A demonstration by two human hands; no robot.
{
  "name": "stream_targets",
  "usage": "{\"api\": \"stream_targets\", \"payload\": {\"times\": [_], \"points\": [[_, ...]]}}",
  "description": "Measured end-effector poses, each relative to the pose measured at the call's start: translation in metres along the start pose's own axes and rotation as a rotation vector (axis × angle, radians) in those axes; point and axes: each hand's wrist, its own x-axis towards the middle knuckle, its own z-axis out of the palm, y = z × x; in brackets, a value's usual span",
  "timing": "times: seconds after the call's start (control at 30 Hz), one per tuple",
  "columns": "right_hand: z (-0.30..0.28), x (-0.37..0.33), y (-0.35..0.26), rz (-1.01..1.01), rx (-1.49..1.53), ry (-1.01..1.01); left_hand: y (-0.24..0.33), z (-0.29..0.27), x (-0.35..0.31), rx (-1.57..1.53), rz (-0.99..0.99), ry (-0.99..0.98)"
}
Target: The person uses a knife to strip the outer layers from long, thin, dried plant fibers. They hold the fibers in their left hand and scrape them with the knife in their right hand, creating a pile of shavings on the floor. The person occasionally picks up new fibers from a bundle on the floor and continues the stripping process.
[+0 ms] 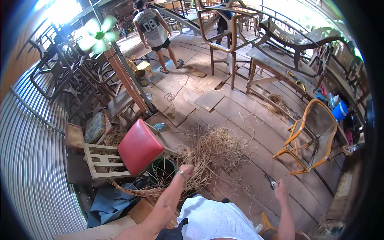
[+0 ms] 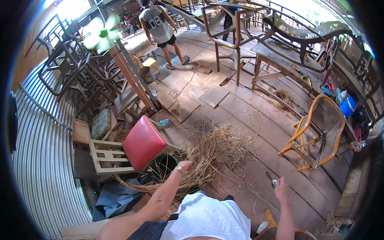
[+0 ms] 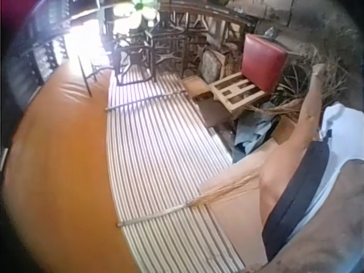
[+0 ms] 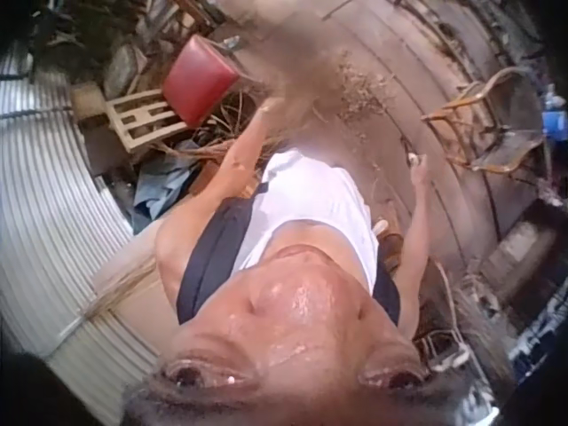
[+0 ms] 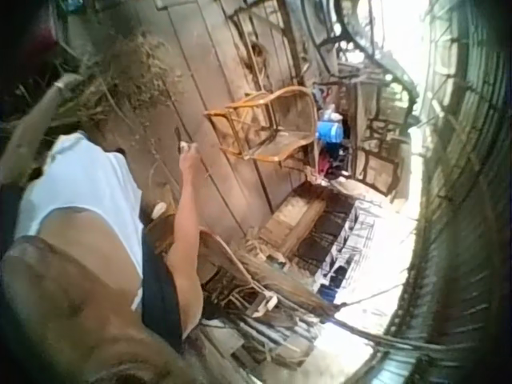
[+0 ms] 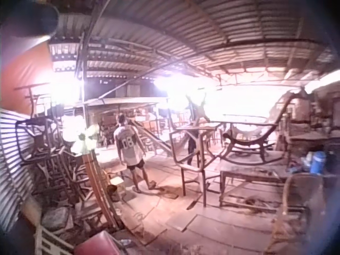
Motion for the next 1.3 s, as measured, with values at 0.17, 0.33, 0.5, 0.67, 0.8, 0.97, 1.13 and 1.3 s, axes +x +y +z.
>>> {"api": "stream_targets", "payload": {"times": [0.17,0.33,0.5,0.67,0.8,0.97,1.13,1.3], "points": [[0.03,-0.051,-0.033,0.111,0.341,-0.127,0.058,0.19,-0.083,0.96,0.625,-0.436],[0.03,-0.058,-0.134,0.137,0.518,-0.328,0.071,0.277,-0.129,0.838,0.486,-0.791],[0.027,-0.074,-0.158,0.177,0.675,-0.249,0.059,0.301,-0.186,1.128,0.656,-0.822],[0.025,-0.078,-0.146,0.142,0.744,-0.174,0.024,0.264,-0.206,1.133,0.618,-0.784],[0.037,-0.085,-0.154,0.138,0.772,-0.15,-0.005,0.258,-0.21,1.148,0.778,-0.721],[0.065,-0.089,-0.162,0.157,0.772,0.102,-0.02,0.242,-0.209,1.083,0.694,-0.665],[0.106,-0.09,-0.147,0.213,0.959,-0.106,-0.03,0.221,-0.187,1.206,0.606,-0.66],[0.135,-0.096,-0.146,0.224,0.714,-0.033,-0.058,0.204,-0.169,1.336,0.759,-0.521]]}}
